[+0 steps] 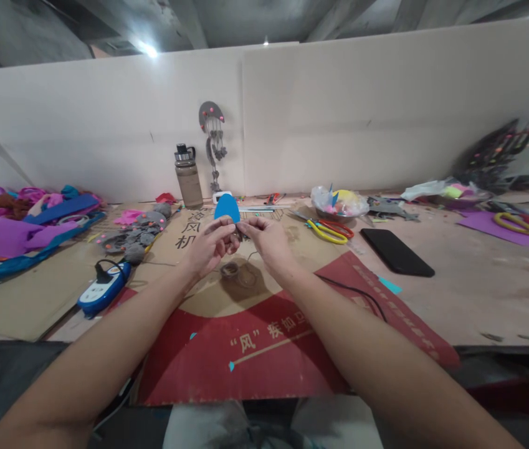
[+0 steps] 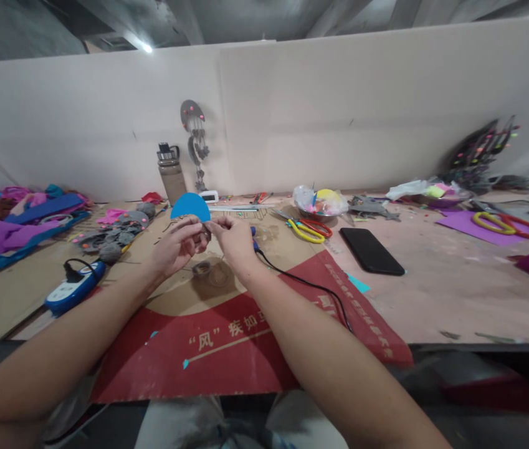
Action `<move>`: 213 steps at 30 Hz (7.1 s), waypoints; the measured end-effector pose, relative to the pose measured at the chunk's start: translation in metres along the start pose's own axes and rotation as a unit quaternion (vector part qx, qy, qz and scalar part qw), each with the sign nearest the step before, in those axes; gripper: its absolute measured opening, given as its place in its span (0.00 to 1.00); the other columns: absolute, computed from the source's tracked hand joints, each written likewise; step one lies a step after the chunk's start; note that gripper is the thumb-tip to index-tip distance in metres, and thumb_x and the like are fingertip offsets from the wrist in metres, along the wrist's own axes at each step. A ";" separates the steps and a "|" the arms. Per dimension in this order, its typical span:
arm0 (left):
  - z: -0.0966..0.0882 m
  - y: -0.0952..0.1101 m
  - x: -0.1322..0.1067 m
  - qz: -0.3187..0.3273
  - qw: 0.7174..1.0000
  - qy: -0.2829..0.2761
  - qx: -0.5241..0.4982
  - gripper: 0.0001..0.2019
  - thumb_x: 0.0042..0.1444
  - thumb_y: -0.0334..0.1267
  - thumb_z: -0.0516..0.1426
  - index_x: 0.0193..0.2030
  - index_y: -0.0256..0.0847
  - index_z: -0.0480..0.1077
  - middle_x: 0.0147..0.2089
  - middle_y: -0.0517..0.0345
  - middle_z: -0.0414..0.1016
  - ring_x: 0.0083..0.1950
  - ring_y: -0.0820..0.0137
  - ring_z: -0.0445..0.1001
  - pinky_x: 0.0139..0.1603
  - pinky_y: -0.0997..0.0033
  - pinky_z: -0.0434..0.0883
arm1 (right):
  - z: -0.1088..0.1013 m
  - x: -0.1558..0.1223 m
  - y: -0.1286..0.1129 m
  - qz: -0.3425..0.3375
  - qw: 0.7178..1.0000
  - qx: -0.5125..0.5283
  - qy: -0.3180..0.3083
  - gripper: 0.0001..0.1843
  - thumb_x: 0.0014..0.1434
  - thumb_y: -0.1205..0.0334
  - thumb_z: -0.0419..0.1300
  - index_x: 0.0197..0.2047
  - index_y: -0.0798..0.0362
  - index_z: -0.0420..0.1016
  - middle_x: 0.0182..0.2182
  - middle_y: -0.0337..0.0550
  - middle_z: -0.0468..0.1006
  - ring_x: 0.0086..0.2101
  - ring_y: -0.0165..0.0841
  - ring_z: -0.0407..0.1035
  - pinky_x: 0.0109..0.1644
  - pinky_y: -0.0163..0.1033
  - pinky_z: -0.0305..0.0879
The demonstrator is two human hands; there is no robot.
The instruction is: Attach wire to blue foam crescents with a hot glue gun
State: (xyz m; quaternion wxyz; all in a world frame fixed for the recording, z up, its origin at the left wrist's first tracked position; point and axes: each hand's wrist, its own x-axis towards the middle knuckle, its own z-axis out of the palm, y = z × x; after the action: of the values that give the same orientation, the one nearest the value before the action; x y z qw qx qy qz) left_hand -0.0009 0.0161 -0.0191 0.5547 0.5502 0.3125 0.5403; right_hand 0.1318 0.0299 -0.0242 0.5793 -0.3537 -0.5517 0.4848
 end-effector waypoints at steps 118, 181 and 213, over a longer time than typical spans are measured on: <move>-0.047 -0.002 0.019 0.040 0.977 0.190 0.093 0.07 0.49 0.36 0.61 0.28 0.35 0.69 0.27 0.55 0.74 0.28 0.72 0.76 0.35 0.69 0.74 | -0.014 -0.007 -0.011 -0.160 0.902 -0.388 -0.100 0.16 0.57 0.62 0.52 0.49 0.53 0.66 0.40 0.47 0.75 0.38 0.37 0.68 0.43 0.41 0.63; -0.045 0.003 0.019 0.098 0.972 0.210 0.030 0.10 0.47 0.36 0.62 0.32 0.33 0.68 0.29 0.57 0.73 0.28 0.73 0.76 0.30 0.75 0.73 | -0.027 0.013 0.007 0.043 0.940 -0.335 -0.044 0.14 0.51 0.59 0.59 0.42 0.53 0.68 0.22 0.41 0.73 0.20 0.33 0.67 0.27 0.38 0.61; -0.003 0.012 0.001 0.085 0.969 0.164 0.167 0.09 0.51 0.38 0.60 0.34 0.34 0.70 0.29 0.54 0.76 0.28 0.71 0.75 0.33 0.70 0.74 | -0.001 0.006 0.002 -0.051 0.994 -0.093 -0.002 0.12 0.53 0.52 0.57 0.27 0.51 0.65 0.20 0.32 0.58 0.22 0.25 0.51 0.25 0.33 0.51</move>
State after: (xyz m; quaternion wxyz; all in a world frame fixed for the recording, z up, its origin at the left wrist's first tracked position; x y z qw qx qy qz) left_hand -0.0067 0.0151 -0.0082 0.3482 0.5636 0.4373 0.6082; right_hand 0.1321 0.0358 -0.0241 0.5666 -0.3765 -0.6128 0.4021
